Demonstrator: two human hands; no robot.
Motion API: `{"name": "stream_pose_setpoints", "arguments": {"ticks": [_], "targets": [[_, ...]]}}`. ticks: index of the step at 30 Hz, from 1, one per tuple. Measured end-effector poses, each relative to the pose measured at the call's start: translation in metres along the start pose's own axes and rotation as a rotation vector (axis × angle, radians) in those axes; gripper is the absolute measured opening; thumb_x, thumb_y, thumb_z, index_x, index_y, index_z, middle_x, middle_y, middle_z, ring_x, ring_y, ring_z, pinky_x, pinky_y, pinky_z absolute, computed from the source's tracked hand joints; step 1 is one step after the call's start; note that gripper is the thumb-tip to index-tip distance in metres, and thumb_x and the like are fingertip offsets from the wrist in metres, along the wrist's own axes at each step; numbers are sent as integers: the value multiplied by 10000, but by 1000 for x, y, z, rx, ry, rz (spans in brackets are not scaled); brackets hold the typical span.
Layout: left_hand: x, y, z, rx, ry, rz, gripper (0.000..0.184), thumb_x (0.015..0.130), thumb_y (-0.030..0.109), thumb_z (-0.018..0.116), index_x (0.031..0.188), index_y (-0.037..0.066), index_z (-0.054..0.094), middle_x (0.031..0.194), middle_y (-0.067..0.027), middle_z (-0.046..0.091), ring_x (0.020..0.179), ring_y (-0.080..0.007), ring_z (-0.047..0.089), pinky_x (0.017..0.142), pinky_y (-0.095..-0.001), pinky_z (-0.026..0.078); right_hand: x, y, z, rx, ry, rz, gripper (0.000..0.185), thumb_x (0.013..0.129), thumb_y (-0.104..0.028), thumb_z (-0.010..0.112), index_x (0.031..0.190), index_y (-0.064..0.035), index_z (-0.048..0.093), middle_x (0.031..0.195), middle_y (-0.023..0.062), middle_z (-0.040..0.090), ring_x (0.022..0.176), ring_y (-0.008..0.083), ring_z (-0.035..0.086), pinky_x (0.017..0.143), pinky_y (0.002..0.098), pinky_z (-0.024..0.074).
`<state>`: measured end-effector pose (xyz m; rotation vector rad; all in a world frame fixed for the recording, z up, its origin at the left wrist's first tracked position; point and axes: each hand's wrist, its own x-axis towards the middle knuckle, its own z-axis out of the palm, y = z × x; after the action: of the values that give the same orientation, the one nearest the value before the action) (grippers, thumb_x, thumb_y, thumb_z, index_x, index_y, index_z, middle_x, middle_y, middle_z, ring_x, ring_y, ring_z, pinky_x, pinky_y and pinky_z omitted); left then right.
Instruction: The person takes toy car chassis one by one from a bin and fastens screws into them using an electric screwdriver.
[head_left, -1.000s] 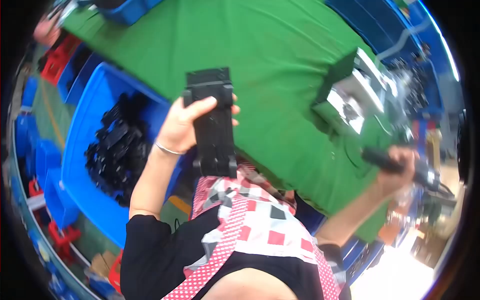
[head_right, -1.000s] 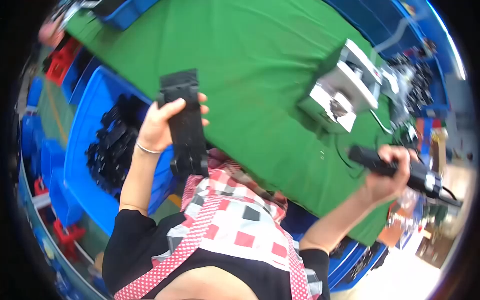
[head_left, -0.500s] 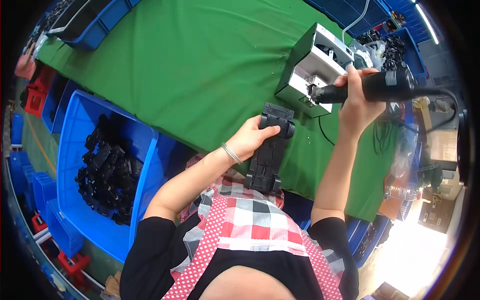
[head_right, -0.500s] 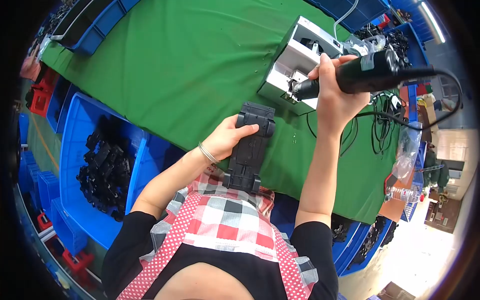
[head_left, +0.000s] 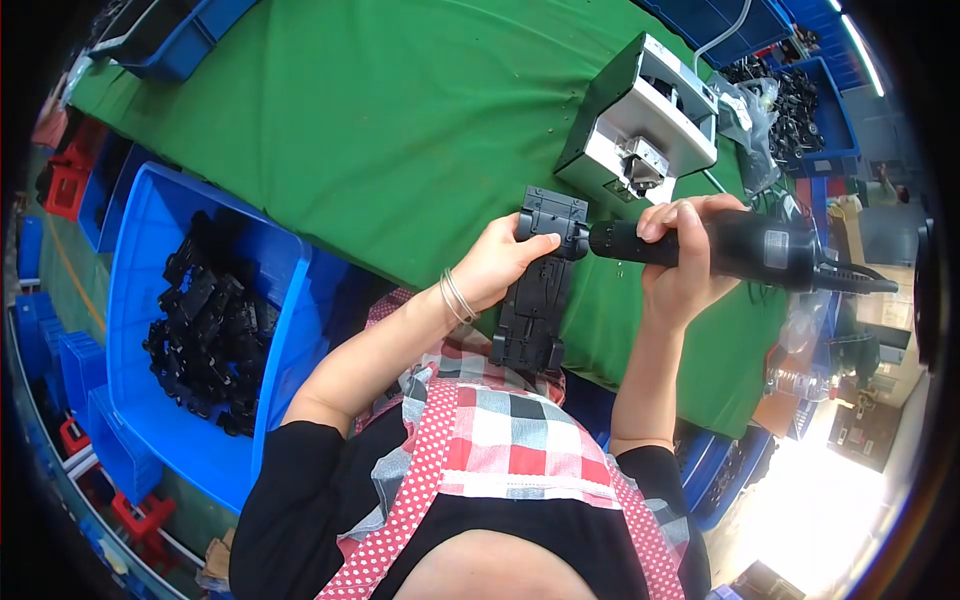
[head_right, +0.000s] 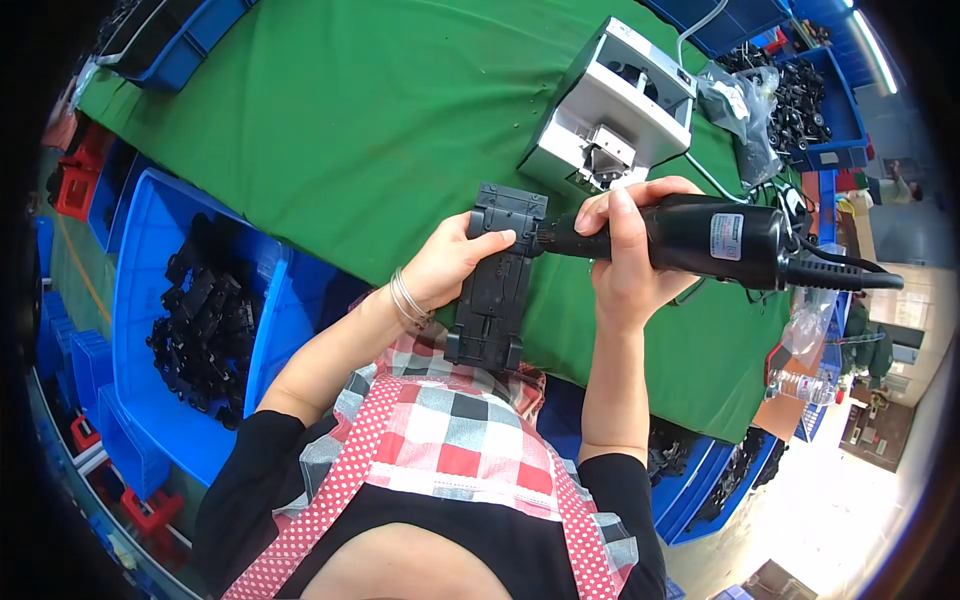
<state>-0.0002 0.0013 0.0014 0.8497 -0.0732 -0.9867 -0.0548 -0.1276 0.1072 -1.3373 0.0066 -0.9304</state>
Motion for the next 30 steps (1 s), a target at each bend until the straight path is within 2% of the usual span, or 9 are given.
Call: {"name": "stream_pose_setpoints", "arguments": {"ticks": [7, 10, 15, 16, 17, 20, 24, 28, 30], "targets": [[-3, 3, 2, 39, -1, 12, 198, 833, 72, 601, 986, -43, 549, 900, -60, 613, 764, -107, 589, 684, -258, 507, -8, 1, 8, -137, -64, 8, 204, 768, 97, 521, 910, -8, 417, 645, 104, 493, 507, 184, 501, 503, 325, 455], [1, -4, -4, 141, -33, 37, 203, 835, 73, 601, 991, -45, 546, 901, -56, 611, 771, -94, 582, 694, -244, 498, -14, 4, 7, -145, -137, -6, 241, 760, 115, 524, 914, -18, 395, 636, 111, 490, 497, 187, 493, 502, 325, 455], [-7, 2, -1, 107, -96, 30, 208, 838, 78, 601, 992, -50, 544, 901, -55, 611, 788, -95, 581, 722, -235, 491, -3, -6, -1, 5, -158, 73, 228, 735, 102, 499, 921, 1, 416, 601, 121, 474, 448, 181, 454, 440, 317, 421], [-8, 4, 0, 42, -120, 11, 209, 839, 78, 600, 993, -51, 543, 901, -55, 611, 795, -96, 581, 733, -234, 489, 5, -9, -7, 10, -147, 53, 168, 758, 44, 497, 906, 7, 428, 607, 118, 476, 440, 179, 447, 427, 312, 408], [-5, 3, -1, 38, -121, 20, 209, 839, 78, 600, 993, -51, 543, 901, -55, 611, 795, -96, 581, 733, -234, 489, 15, -10, -14, 182, -131, 3, 214, 744, 66, 526, 929, 3, 439, 627, 113, 507, 473, 193, 509, 453, 326, 458], [-2, -4, -4, 64, -119, 22, 210, 843, 79, 597, 998, -54, 547, 914, -64, 616, 800, -100, 587, 733, -240, 494, 38, -19, -12, 4, 65, -164, 170, 770, 41, 527, 921, 5, 456, 624, 109, 518, 489, 184, 511, 516, 340, 466], [-1, 1, -3, 55, -141, -76, 213, 849, 86, 594, 1002, -57, 555, 919, -71, 624, 777, -104, 600, 704, -251, 507, 57, -2, -10, -200, 131, -284, 191, 754, 108, 573, 900, 20, 486, 674, 92, 564, 523, 174, 575, 558, 310, 501], [0, -2, -5, 34, -153, -81, 209, 861, 100, 583, 1002, -53, 560, 910, -64, 630, 762, -107, 608, 682, -257, 513, 58, 1, -2, -321, 69, -168, 165, 765, 94, 583, 883, 26, 489, 674, 83, 572, 542, 168, 589, 564, 283, 494], [2, -6, -7, 24, -147, -63, 206, 865, 103, 577, 1003, -50, 561, 909, -63, 632, 764, -107, 609, 683, -255, 512, 58, -6, -1, -171, 49, -2, 156, 765, 80, 589, 864, 24, 482, 646, 90, 552, 510, 169, 564, 533, 287, 480]]}}
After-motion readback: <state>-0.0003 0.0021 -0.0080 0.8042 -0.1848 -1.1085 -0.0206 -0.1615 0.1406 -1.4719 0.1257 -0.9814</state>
